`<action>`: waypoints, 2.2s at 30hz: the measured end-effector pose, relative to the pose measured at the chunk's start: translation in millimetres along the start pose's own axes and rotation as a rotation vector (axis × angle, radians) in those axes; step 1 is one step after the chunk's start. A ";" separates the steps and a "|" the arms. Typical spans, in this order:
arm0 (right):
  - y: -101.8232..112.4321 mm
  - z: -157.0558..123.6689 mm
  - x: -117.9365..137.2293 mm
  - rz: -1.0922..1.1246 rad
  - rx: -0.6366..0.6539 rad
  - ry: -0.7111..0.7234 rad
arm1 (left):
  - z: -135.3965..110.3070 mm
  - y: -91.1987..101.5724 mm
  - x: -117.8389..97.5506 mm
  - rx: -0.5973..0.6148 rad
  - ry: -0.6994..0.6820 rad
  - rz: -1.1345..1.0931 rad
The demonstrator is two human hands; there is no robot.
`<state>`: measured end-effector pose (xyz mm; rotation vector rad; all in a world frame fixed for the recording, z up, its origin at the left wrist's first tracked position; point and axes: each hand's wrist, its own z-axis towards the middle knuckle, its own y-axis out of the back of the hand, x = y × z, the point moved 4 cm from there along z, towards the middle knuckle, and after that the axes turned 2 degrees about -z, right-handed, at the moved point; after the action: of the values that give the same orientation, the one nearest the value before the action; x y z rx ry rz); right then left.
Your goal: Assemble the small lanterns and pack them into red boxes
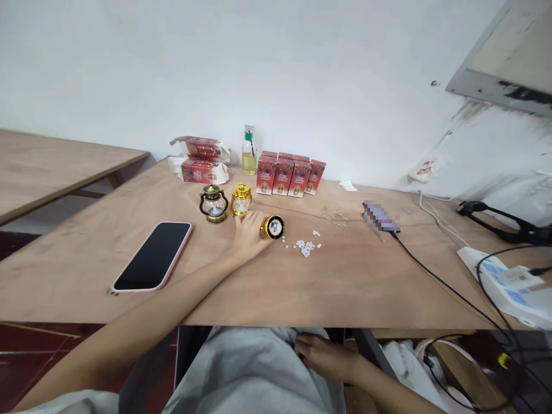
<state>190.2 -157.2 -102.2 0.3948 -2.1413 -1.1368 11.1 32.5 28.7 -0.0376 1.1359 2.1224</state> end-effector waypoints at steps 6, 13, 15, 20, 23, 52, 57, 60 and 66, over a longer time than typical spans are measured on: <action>10.1 -3.8 3.4 0.113 0.017 -0.067 | -0.6 0.2 -0.1 -0.001 0.011 -0.005; 11.8 -5.9 -8.5 0.316 -0.018 -0.098 | -1.1 0.2 1.1 -0.002 -0.003 -0.007; 11.4 -6.6 -14.2 0.381 -0.048 -0.108 | -0.9 0.1 1.3 -0.001 0.000 -0.009; 9.5 -8.8 -25.1 0.554 -0.081 -0.141 | -0.8 0.1 1.5 -0.019 -0.006 -0.006; 8.3 -8.9 -28.1 0.713 -0.126 -0.146 | -1.0 -0.1 1.7 -0.021 -0.009 -0.001; 233.2 43.0 4.4 0.641 -1.199 0.186 | -4.7 3.1 -3.2 -0.024 -0.069 -0.044; 223.6 52.7 0.4 0.419 -1.344 0.175 | -5.0 2.8 -4.9 -0.008 -0.073 -0.050; 217.6 53.5 -0.2 0.316 -1.403 0.199 | -5.2 1.9 -5.1 0.002 -0.072 -0.047; 210.1 54.1 4.8 0.068 -1.434 0.283 | -5.0 0.3 -3.1 -0.027 -0.075 -0.013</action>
<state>159.1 -5.9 50.3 -0.1880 -0.7034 -2.0395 11.8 27.0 26.9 0.0222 1.0604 2.1104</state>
